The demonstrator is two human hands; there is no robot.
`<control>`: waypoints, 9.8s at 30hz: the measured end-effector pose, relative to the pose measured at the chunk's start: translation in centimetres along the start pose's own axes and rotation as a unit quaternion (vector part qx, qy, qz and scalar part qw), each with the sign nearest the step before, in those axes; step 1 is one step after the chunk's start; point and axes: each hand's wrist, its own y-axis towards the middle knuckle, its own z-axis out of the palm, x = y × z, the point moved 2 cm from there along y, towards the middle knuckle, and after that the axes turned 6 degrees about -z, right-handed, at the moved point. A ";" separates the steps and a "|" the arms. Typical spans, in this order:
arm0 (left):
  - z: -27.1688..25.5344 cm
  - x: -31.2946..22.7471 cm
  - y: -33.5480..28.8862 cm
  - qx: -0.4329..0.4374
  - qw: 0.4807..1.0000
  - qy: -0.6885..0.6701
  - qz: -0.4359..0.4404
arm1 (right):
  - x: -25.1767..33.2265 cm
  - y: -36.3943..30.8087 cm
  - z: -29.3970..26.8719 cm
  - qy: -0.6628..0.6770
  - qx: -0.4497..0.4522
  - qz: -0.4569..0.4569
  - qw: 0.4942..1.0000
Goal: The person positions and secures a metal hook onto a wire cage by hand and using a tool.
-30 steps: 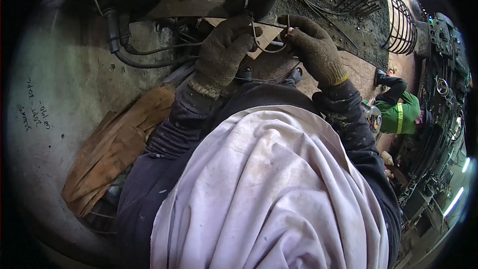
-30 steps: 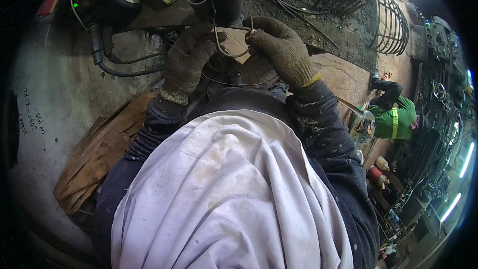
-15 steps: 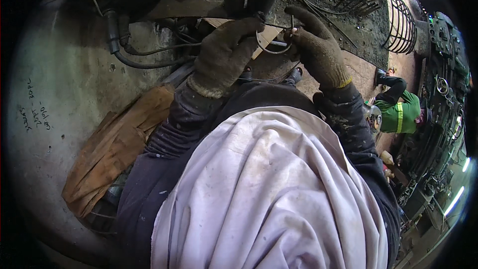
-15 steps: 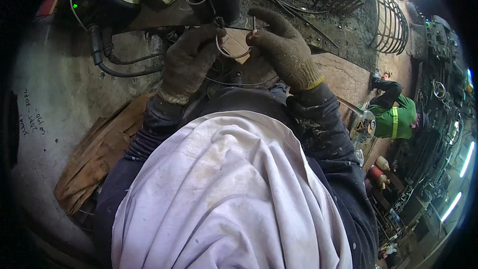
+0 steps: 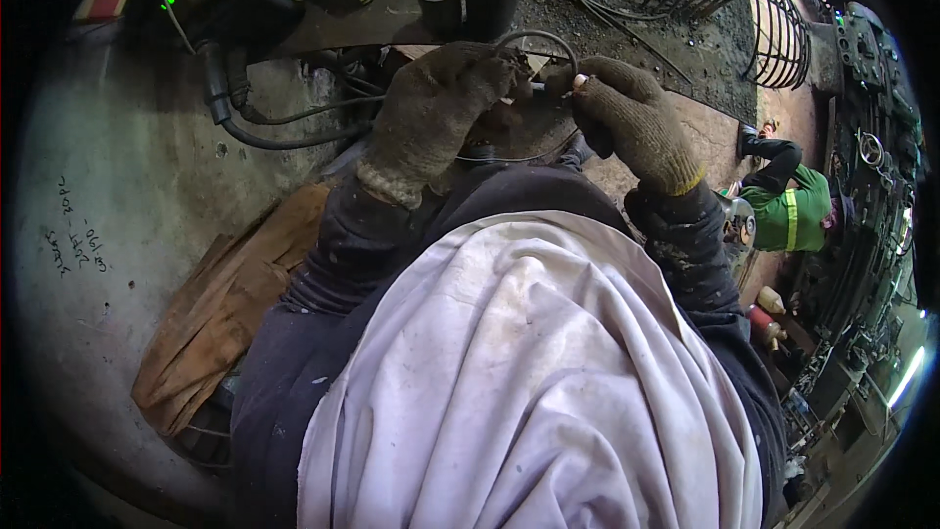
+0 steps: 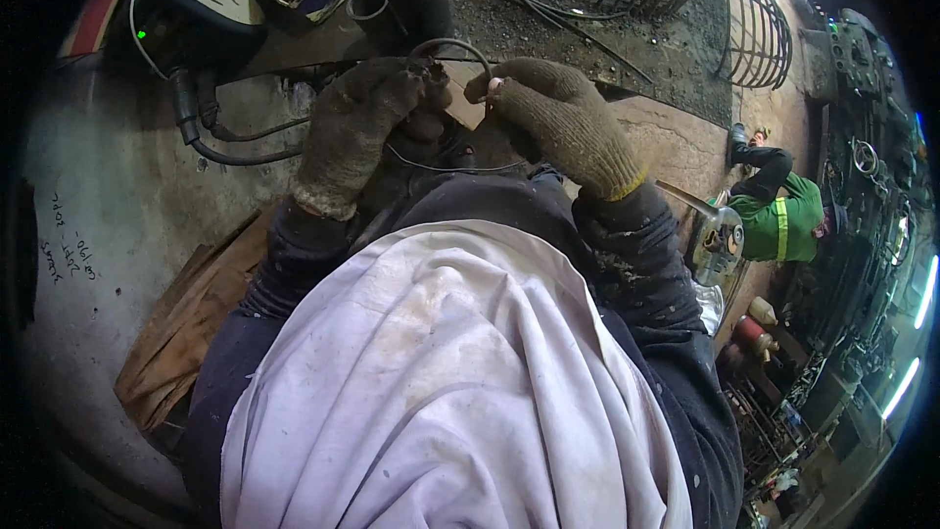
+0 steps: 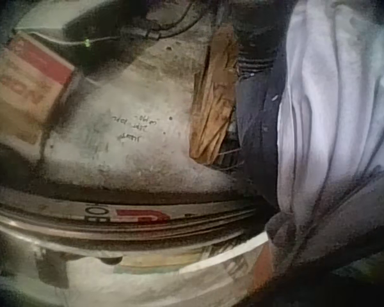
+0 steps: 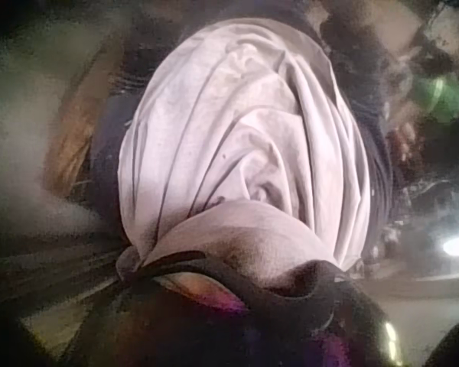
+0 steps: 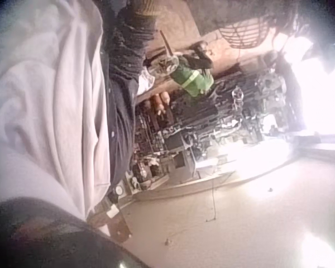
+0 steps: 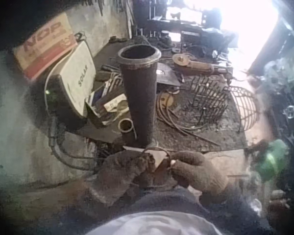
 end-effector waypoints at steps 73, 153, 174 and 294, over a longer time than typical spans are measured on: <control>-2.3 8.3 6.5 -0.093 0.982 -0.163 0.001 | -6.0 8.6 3.1 0.067 -0.155 -0.052 0.984; -7.1 4.5 10.3 -0.070 0.767 0.590 0.243 | -6.5 16.6 3.5 0.227 -0.147 -0.312 0.911; -8.2 5.0 11.2 -0.087 0.774 0.583 0.231 | -7.3 14.8 3.0 0.239 -0.172 -0.284 0.913; 2.4 -1.9 -0.1 0.056 0.989 -0.109 0.077 | 2.0 -2.2 -0.1 0.153 -0.051 -0.218 0.963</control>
